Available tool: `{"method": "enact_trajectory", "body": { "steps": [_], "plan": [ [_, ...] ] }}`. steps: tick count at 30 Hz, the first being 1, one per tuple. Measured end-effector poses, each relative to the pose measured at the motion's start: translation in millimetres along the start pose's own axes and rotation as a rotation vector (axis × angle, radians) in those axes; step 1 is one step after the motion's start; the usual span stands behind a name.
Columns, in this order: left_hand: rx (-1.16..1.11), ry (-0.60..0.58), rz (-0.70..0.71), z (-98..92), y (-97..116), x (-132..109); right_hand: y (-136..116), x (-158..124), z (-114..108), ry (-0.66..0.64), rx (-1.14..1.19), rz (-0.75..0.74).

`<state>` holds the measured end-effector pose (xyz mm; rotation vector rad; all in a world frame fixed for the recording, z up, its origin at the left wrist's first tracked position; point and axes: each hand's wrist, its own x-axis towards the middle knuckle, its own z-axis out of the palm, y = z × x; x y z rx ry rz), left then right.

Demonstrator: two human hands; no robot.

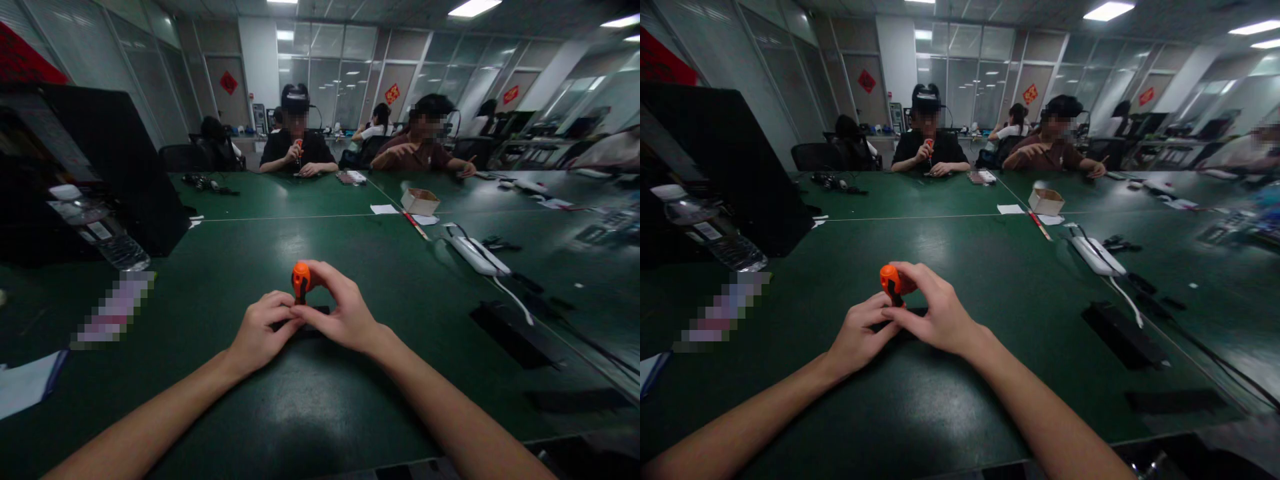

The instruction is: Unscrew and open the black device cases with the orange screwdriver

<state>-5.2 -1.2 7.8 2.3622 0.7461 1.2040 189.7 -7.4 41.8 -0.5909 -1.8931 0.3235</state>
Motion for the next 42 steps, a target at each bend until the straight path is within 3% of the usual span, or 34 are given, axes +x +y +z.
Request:
{"method": "enact_trajectory", "body": {
  "steps": [17,22,27,31,35,39,42],
  "plan": [
    [0.023,0.020,-0.006,5.0,-3.9,-0.3,-0.9,-5.4,4.3,-0.097,0.056,0.039],
    [0.018,-0.012,0.002,6.8,-5.0,0.7,5.3,-9.5,8.9,-0.093,-0.012,-0.010],
    [0.026,-0.072,-0.006,9.2,-4.7,-1.1,5.1,-9.4,3.2,-0.001,-0.006,0.072],
    [0.207,-0.234,0.005,11.4,-0.3,2.8,6.4,-5.7,-27.3,0.086,0.025,0.106],
    [0.316,-0.368,-0.074,18.5,2.0,10.0,22.3,-16.2,-55.1,0.202,-0.063,0.140],
    [0.321,-0.318,-0.152,27.5,-0.6,9.5,36.6,-37.7,-53.9,0.470,-0.022,0.240],
    [0.314,-0.302,-0.147,29.5,-2.8,6.7,38.6,-45.3,-48.2,0.518,0.043,0.254]
  ]
}}
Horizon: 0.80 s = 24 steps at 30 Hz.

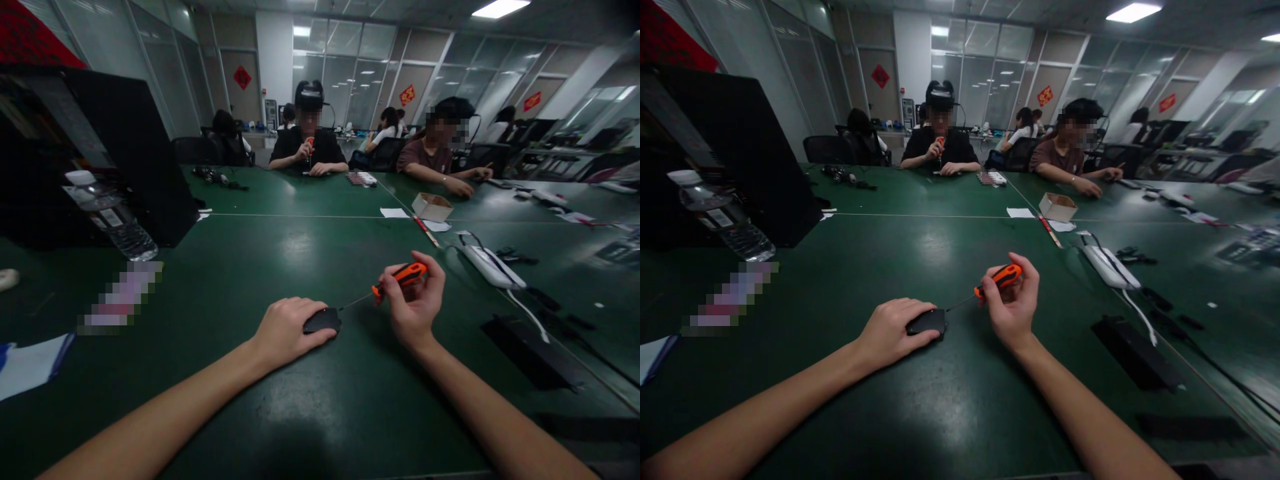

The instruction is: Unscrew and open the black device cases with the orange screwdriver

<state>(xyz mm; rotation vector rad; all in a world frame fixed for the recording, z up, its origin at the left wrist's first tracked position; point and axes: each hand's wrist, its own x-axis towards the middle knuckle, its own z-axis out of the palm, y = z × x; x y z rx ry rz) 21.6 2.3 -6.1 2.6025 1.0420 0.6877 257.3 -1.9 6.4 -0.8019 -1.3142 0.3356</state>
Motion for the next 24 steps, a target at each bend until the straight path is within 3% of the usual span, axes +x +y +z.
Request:
{"method": "enact_trajectory", "body": {
  "steps": [6,12,20,24],
  "plan": [
    [0.023,0.010,0.046,-0.5,-1.5,-0.3,-5.6,-0.1,1.4,-0.012,0.021,0.072],
    [0.028,0.014,0.049,-0.5,-0.6,-0.1,-9.1,-9.5,6.7,-0.102,0.054,0.149],
    [0.013,0.004,0.054,-1.4,-0.3,-0.1,-13.3,-0.9,0.2,-0.042,0.004,0.041],
    [0.020,0.014,0.059,-1.3,0.2,0.1,-10.0,-7.1,4.7,-0.129,0.055,0.065]
  ]
}}
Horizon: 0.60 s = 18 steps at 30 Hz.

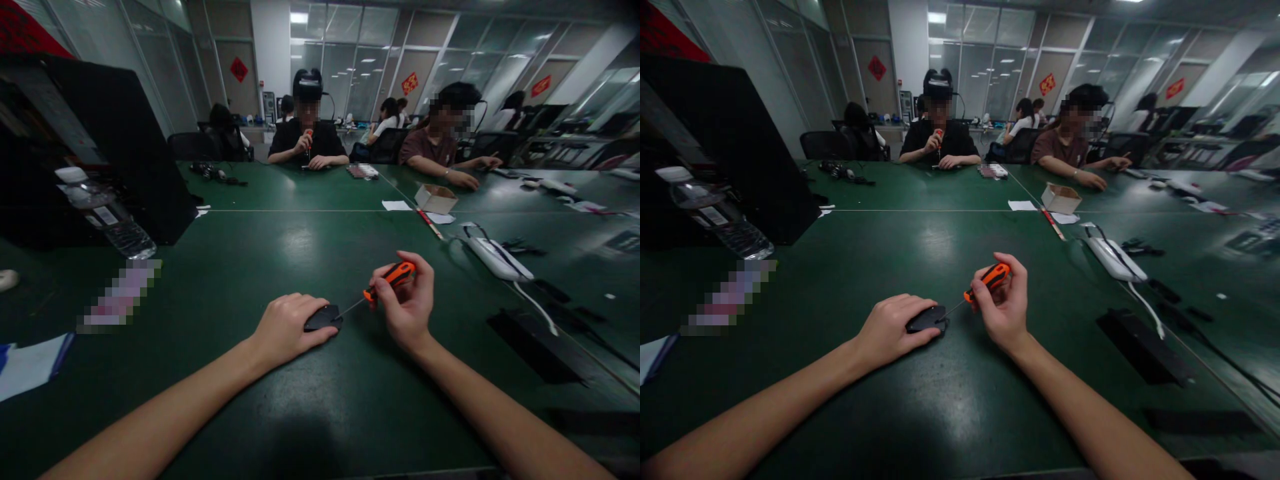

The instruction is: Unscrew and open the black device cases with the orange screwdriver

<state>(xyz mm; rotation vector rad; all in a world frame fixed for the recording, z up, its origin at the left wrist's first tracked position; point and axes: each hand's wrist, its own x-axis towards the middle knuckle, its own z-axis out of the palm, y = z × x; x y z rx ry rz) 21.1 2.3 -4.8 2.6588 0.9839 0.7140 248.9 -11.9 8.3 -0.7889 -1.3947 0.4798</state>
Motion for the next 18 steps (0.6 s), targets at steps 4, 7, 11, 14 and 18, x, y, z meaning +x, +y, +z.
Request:
{"method": "enact_trajectory", "body": {
  "steps": [4,7,11,14,18],
  "plan": [
    [-0.001,0.004,-0.005,-0.3,0.3,0.1,-1.8,1.4,-2.0,0.002,-0.015,-0.020],
    [-0.007,-0.003,-0.006,-1.0,0.6,0.0,-3.4,5.3,-5.9,0.063,-0.046,-0.072],
    [0.002,0.005,0.000,-1.4,0.4,-0.7,2.4,1.9,-2.3,0.034,-0.028,-0.041],
    [0.005,0.018,0.010,-1.6,-0.5,-1.5,6.8,0.4,-0.9,0.014,-0.004,0.014],
    [-0.003,0.014,0.014,-2.5,-1.2,-2.1,4.7,8.1,-8.2,0.117,0.029,0.060]
  ]
}}
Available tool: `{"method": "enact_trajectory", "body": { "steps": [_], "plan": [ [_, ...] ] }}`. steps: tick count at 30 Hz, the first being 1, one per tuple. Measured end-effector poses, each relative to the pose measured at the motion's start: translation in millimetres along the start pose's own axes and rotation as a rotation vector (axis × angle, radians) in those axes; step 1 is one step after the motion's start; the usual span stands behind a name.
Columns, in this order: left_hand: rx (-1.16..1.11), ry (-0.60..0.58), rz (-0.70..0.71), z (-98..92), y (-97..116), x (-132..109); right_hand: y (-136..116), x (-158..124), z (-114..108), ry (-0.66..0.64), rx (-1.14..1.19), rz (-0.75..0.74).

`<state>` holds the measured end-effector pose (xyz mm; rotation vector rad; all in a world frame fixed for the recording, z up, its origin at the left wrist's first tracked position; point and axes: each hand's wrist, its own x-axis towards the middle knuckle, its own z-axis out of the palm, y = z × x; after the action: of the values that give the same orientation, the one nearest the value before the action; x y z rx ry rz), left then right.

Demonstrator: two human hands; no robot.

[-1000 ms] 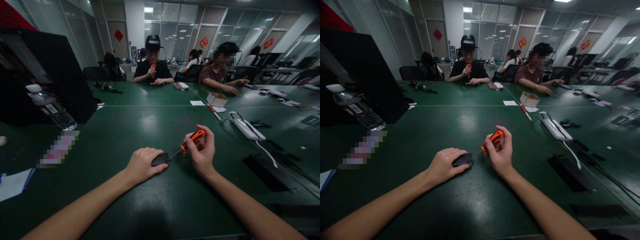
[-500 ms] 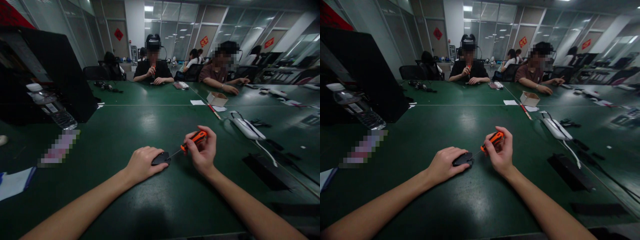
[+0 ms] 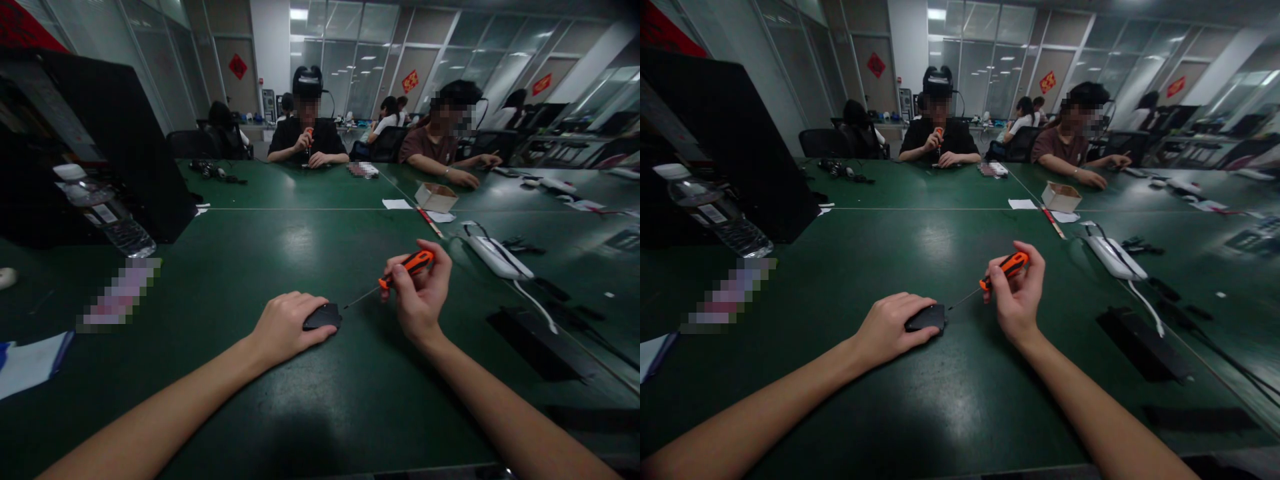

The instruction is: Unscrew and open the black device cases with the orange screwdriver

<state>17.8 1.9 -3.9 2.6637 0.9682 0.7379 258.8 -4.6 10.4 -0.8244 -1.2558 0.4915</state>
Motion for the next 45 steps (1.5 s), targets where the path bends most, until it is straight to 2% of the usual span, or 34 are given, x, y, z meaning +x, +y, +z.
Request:
{"method": "enact_trajectory", "body": {
  "steps": [3,9,15,21,27,33,39,45],
  "plan": [
    [-0.007,-0.004,0.003,0.2,-0.1,-0.2,-1.6,1.0,0.3,0.075,0.034,0.024],
    [0.007,0.010,0.008,1.4,-1.2,-1.4,5.1,-10.9,10.8,-0.075,0.051,0.086],
    [-0.001,0.005,0.010,-1.0,-0.2,-0.9,1.9,-2.0,3.3,0.047,0.063,0.084],
    [0.005,0.003,0.003,-0.6,-0.3,-0.9,4.0,-11.6,12.4,-0.066,0.114,0.151],
    [-0.004,-0.007,0.009,-0.8,-1.0,-0.9,2.0,-7.6,9.3,0.017,0.120,0.142],
    [0.008,-0.003,0.008,-0.5,-1.2,-1.1,4.5,-14.0,14.8,-0.055,0.155,0.169],
    [0.008,-0.003,0.010,-1.2,-0.7,-1.4,1.9,-10.8,11.9,0.003,0.172,0.165],
    [0.021,0.001,0.011,-0.5,-1.3,-1.4,1.3,-13.6,16.1,-0.027,0.172,0.201]
  ]
}}
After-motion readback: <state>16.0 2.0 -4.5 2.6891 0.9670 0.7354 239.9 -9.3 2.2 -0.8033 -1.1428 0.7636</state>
